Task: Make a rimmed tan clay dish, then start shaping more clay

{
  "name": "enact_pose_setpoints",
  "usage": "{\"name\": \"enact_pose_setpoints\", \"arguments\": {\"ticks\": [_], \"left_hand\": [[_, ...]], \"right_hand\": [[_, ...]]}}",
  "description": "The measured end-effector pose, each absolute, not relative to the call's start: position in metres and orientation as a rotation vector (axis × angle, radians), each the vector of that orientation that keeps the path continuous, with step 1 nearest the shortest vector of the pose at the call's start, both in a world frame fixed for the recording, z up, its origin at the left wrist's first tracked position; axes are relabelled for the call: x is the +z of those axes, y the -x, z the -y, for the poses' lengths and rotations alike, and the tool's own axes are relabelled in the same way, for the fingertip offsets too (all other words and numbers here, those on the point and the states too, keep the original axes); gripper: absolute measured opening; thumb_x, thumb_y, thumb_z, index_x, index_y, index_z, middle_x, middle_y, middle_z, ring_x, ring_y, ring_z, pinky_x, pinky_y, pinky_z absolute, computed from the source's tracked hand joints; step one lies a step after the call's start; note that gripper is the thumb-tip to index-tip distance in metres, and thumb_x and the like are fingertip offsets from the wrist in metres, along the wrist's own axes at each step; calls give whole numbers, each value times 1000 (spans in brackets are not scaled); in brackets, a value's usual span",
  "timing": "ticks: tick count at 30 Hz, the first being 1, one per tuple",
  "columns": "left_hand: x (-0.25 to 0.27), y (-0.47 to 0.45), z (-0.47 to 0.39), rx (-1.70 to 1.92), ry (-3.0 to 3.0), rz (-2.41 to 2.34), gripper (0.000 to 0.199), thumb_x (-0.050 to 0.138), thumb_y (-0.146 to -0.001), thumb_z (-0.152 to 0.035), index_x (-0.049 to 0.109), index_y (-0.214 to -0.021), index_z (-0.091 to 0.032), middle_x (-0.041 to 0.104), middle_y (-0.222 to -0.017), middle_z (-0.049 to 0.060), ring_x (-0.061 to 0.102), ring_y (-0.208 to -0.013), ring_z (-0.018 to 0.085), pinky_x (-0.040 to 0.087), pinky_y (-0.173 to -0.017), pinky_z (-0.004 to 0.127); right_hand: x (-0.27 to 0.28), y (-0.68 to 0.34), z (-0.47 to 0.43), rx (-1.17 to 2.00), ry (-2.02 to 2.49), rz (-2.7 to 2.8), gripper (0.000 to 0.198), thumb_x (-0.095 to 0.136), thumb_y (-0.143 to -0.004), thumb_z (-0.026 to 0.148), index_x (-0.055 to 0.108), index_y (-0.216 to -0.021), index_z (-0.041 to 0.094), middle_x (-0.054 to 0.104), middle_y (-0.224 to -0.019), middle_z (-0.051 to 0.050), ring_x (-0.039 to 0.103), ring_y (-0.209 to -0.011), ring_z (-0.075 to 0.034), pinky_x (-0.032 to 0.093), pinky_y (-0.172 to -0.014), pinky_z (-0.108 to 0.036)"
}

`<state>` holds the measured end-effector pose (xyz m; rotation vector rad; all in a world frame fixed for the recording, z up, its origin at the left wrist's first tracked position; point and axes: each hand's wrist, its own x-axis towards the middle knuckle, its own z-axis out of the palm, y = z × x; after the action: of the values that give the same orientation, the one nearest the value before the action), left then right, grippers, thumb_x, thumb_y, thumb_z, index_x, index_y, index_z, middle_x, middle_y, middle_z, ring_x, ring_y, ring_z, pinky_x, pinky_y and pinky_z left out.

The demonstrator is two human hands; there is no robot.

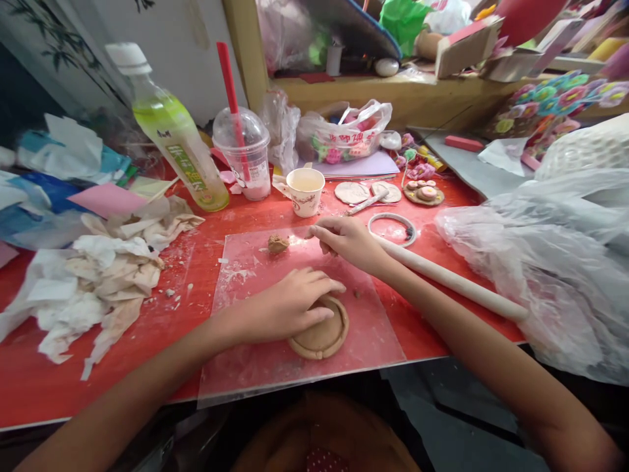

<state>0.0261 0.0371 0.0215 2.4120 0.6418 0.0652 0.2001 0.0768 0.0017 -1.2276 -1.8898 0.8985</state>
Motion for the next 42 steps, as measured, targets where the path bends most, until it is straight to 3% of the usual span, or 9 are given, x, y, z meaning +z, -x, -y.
{"name": "enact_pose_setpoints", "arguments": {"ticks": [10, 14, 18, 24, 26, 30, 34, 37, 42], "left_hand": [[38, -20, -40, 19, -2256, -490, 27, 49, -88, -17, 56, -114, -22, 56, -115, 3, 56, -103, 14, 43, -90, 27], [45, -16, -41, 32, -2230, -482, 24, 48, -89, -16, 59, -110, -21, 63, -111, 2, 58, -103, 13, 43, -89, 25], [54, -10, -41, 92, -2150, -498, 28, 47, -87, -11, 60, -109, -23, 66, -109, -2, 61, -97, 10, 46, -82, 20], [63, -6, -43, 374, -2148, -675, 24, 55, -85, -18, 63, -106, -24, 67, -103, -1, 61, -95, 14, 48, -82, 25], [61, -10, -46, 459, -2060, -778, 25, 59, -81, -18, 63, -105, -21, 67, -101, 1, 62, -92, 15, 50, -81, 28], [54, -15, -53, 488, -1928, -843, 32, 62, -77, -19, 61, -108, -19, 65, -105, 4, 63, -89, 15, 52, -79, 31], [53, -10, -57, 426, -2054, -805, 43, 62, -81, -36, 53, -121, -25, 55, -125, 4, 56, -110, 19, 49, -92, 36], [52, -2, -56, 419, -2289, -703, 54, 62, -80, -46, 45, -129, -28, 44, -138, 4, 39, -130, 22, 36, -107, 42], [41, -1, -46, 232, -2514, -560, 87, 67, -72, -54, 23, -143, -27, 21, -152, 11, 18, -141, 29, 26, -113, 50]], "right_hand": [[3, -201, -77, 917, 1223, 1906, 29, 46, -90, 34, 65, -80, 14, 54, -55, 4, 47, -49, -6, 38, -54, -20], [7, -199, -77, 1172, 1172, 1820, 29, 48, -89, 36, 64, -83, 13, 57, -60, 2, 52, -51, -7, 42, -52, -20], [15, -193, -64, 1539, 1081, 1654, 28, 49, -89, 38, 64, -87, 14, 66, -76, -3, 61, -67, -11, 50, -68, -25], [16, -187, -22, 2172, 726, 1165, 64, 24, -90, 64, 67, -95, 17, 67, -78, -4, 64, -84, -15, 49, -83, -27], [14, -188, -10, 2227, 688, 968, 76, 14, -88, 68, 66, -103, 15, 69, -87, -8, 64, -90, -17, 48, -83, -29], [8, -191, 3, 2197, 666, 700, 74, 15, -90, 65, 59, -116, 12, 68, -102, -11, 62, -100, -18, 45, -89, -30], [6, -194, 10, 2226, 655, 571, 72, 16, -91, 62, 57, -118, 9, 67, -106, -14, 62, -102, -21, 44, -92, -34], [9, -195, 15, 2168, 672, 525, 72, 16, -91, 62, 56, -118, 9, 66, -109, -15, 60, -105, -23, 43, -94, -39], [13, -195, 18, 2003, 678, 496, 67, 15, -91, 59, 57, -114, 13, 64, -114, -15, 56, -113, -24, 41, -97, -42]]}}
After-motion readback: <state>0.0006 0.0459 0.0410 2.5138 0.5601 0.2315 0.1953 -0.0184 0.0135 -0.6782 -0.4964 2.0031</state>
